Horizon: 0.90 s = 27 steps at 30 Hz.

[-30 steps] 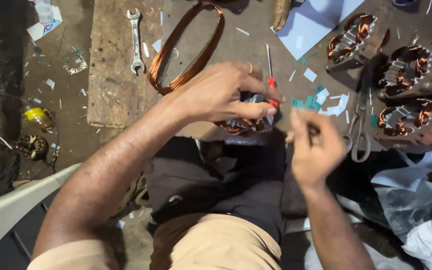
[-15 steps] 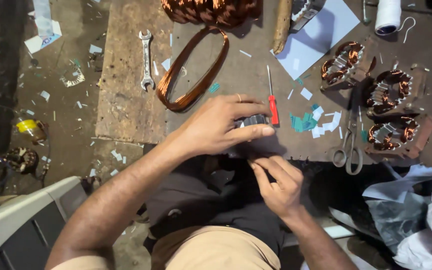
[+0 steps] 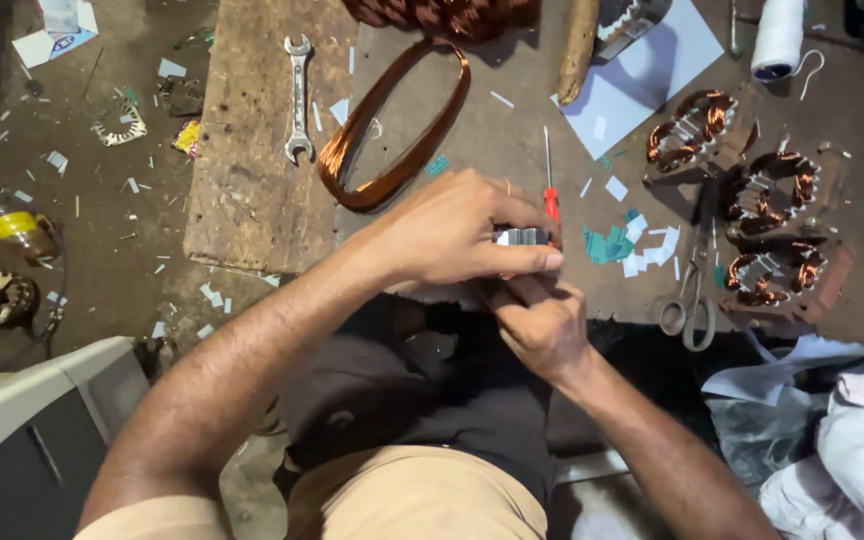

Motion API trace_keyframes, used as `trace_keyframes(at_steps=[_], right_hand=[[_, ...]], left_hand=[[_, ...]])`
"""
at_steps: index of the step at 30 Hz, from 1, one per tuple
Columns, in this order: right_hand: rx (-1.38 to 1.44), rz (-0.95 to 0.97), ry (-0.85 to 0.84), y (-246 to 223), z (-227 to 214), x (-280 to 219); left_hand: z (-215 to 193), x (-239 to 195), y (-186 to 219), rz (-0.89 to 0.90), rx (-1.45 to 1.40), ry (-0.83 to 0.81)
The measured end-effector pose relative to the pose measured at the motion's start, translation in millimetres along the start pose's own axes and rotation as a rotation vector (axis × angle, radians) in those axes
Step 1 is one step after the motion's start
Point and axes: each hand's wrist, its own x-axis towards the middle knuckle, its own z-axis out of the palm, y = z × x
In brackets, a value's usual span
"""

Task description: The recorder is winding copper wire and inserting insulation into a motor stator core.

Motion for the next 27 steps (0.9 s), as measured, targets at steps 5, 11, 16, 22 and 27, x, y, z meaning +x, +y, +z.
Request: trace_keyframes(at_steps=[5, 11, 16, 22, 27], right_hand=[[-0.025, 0.034, 0.032, -8.1, 20.1, -7.2], [0.007, 0.065, 0.049, -18.4, 13.2, 6.0], [-0.061, 0.158, 0.107, -9.7, 23.4, 0.2], [-0.074, 0.195, 0.135, -16.0, 19.4, 12.7], [0.042, 0.165, 0.156, -13.3, 38.8, -8.1]], left_hand=[[-2.5, -1.4, -4.6, 0.028, -0.07, 0.008], [2.2, 1.1, -7.8, 0.012, -0.063, 0.019], [9.9, 3.0, -14.0, 0.031, -0.045, 0.043], [9.8, 6.8, -14.8, 0.024, -0.031, 0.07], [11.2, 7.5, -9.8, -0.028, -0.029, 0.028]])
